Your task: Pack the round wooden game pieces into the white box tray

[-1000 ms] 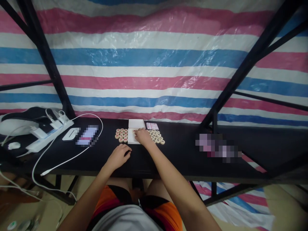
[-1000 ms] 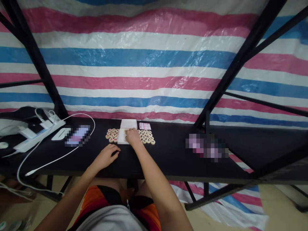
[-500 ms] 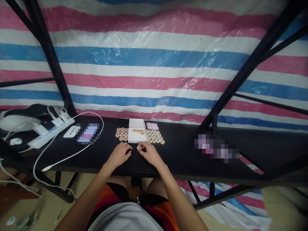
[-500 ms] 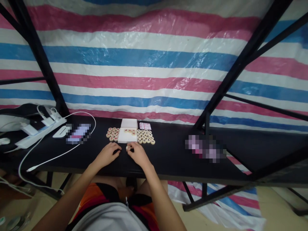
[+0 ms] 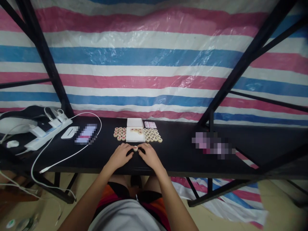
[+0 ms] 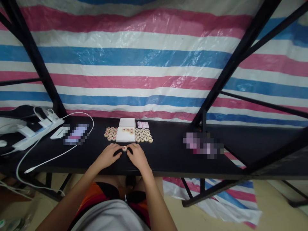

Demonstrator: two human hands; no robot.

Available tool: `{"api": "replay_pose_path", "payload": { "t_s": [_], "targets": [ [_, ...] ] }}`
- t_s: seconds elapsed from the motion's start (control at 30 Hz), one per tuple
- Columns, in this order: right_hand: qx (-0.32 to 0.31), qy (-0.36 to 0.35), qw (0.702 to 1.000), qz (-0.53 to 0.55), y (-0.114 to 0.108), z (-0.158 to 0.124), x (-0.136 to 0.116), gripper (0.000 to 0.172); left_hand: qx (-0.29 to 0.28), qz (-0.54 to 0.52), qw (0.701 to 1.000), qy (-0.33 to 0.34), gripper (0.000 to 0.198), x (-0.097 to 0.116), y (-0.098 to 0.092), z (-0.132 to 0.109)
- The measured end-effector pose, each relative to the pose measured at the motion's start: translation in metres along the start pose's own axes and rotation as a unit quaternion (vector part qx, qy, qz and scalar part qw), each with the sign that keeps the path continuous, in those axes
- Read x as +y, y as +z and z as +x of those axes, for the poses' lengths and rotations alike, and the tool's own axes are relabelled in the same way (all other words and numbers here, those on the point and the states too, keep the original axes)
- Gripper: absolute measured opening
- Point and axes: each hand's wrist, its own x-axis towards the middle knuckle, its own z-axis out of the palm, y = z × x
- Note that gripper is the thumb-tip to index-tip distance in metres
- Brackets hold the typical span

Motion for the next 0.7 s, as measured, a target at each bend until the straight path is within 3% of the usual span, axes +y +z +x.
{"api": "replay_pose_path", "payload": {
  "t_s": [0.23,0.7],
  "targets": [
    [-0.018,-0.008,1.000,0.000,-0.0032,-0.0003,-0.0043,0.010,0.010,-0.039,0.999,-0.009,0.017,-0.0013,0.0018,0.0017],
    [-0.034,-0.021,0.999,0.003,-0.0043,-0.0013,-0.0065,0.016,0.024,-0.103,0.994,0.010,0.017,-0.0052,0.0043,0.0018]
  ]
}}
